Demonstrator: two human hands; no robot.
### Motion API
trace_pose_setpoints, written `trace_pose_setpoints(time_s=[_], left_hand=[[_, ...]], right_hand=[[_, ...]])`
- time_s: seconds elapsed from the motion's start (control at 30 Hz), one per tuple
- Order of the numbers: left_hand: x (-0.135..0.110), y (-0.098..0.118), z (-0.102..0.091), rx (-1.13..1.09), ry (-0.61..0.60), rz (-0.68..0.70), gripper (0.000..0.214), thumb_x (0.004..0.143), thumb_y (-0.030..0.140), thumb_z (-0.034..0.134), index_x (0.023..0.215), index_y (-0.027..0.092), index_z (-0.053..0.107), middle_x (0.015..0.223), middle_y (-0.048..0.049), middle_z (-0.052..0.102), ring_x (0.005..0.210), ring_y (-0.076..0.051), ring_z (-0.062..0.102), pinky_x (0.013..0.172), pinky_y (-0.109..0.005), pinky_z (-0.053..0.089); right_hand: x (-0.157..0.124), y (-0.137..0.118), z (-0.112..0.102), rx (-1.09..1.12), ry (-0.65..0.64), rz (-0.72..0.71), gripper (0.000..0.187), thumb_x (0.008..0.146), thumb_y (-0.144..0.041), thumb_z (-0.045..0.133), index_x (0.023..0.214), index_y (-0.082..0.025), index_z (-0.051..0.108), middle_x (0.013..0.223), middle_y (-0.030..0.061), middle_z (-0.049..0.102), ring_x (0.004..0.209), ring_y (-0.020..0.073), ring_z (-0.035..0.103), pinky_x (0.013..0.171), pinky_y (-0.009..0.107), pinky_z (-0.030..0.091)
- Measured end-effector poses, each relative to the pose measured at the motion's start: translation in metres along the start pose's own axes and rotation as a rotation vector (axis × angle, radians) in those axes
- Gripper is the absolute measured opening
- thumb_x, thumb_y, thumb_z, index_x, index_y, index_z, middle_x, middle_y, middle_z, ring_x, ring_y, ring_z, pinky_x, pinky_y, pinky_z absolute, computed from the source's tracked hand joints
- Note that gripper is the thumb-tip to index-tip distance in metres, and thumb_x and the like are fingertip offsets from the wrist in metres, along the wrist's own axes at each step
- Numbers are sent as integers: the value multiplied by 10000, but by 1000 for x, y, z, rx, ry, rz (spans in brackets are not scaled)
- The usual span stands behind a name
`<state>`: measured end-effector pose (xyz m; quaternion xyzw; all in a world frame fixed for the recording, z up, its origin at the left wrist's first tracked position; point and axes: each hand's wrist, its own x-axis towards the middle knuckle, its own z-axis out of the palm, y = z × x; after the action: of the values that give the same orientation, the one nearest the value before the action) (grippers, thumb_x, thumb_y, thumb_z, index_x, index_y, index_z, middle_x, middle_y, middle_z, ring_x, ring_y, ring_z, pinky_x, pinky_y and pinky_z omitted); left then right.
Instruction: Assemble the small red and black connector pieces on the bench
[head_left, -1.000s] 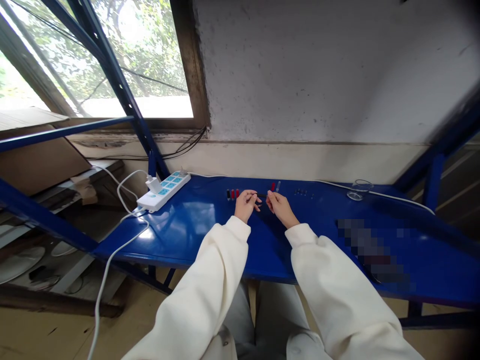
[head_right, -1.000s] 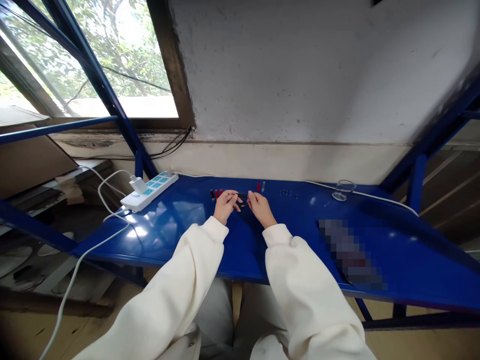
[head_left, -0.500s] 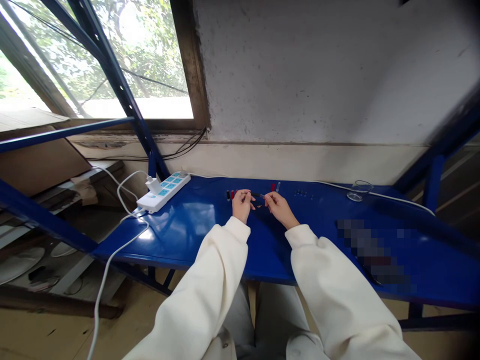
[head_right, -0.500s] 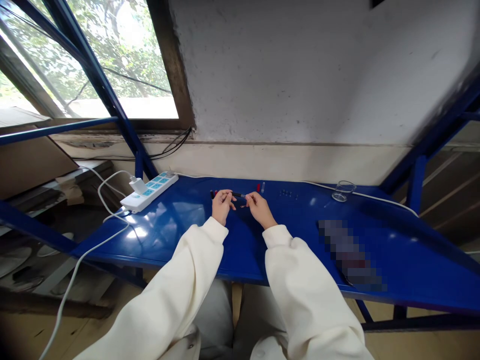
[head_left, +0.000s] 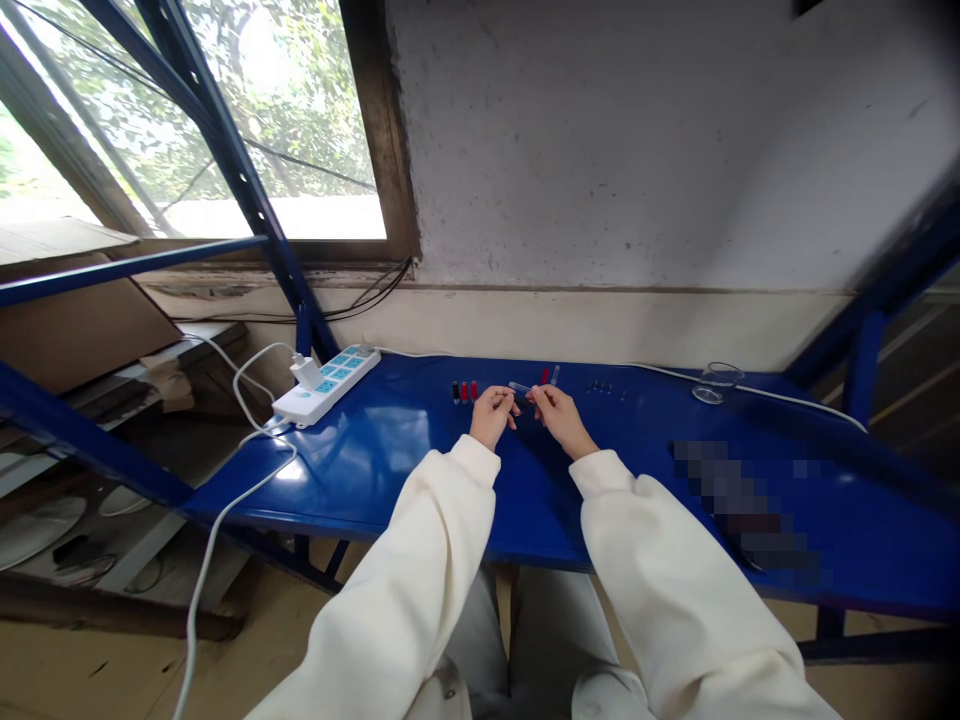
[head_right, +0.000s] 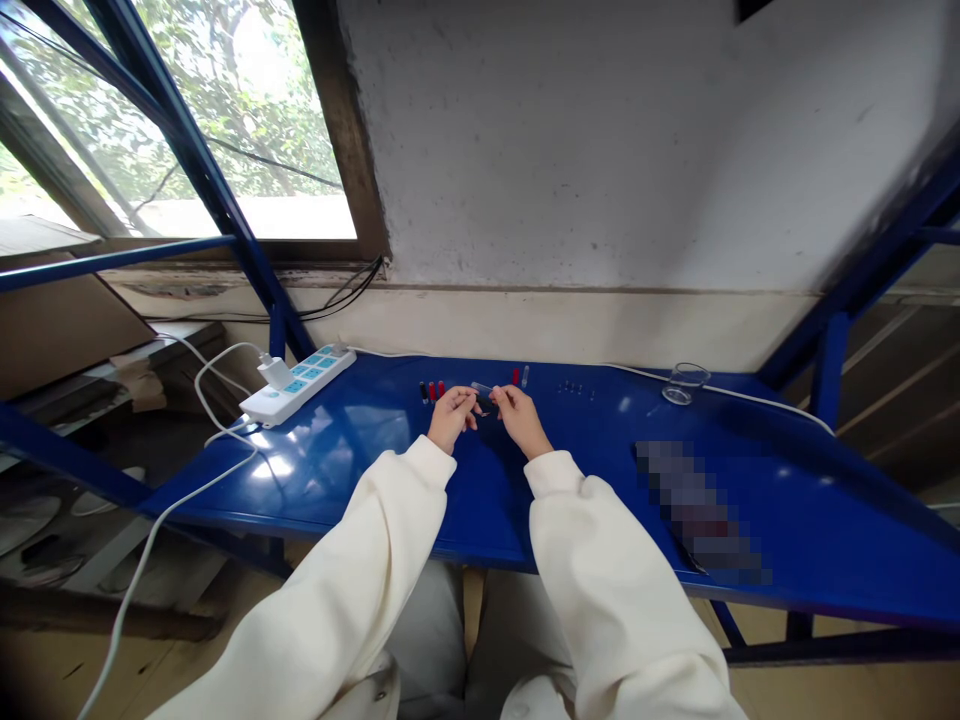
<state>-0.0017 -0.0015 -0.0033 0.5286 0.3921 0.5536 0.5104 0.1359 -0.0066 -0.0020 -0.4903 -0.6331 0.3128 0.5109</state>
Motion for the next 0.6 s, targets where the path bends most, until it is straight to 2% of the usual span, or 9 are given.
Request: trace_pose_setpoints(time_s=[0.17, 0.47, 0.6], left_hand=[[0, 3, 0, -49, 17, -27, 225, 723, 342, 556, 816, 154, 474, 563, 46, 505, 335, -44, 455, 320, -160, 243], [0, 2, -1, -73, 19, -12, 233, 719, 377, 553, 785, 158, 506, 488, 72, 411, 313, -31, 378, 315, -168, 236], [0, 2, -1, -44, 24, -5, 218, 715, 369, 554, 778, 164, 516, 471, 74, 393, 328, -33, 356, 335, -169, 256]], right_hand=[[-2, -1, 3, 54, -154, 56, 396, 701, -542, 509, 796, -163, 575, 567, -8, 517, 482, 95, 446, 456, 225, 371], [-6, -8, 3, 104, -252, 77, 347, 696, -503, 531, 755, -163, 572, 526, -49, 441, 460, 67, 360, 469, 217, 311], [-7, -10, 5, 145, -293, 87, 345, 678, -507, 550, 697, -164, 529, 560, -43, 460, 467, 62, 372, 465, 211, 308]])
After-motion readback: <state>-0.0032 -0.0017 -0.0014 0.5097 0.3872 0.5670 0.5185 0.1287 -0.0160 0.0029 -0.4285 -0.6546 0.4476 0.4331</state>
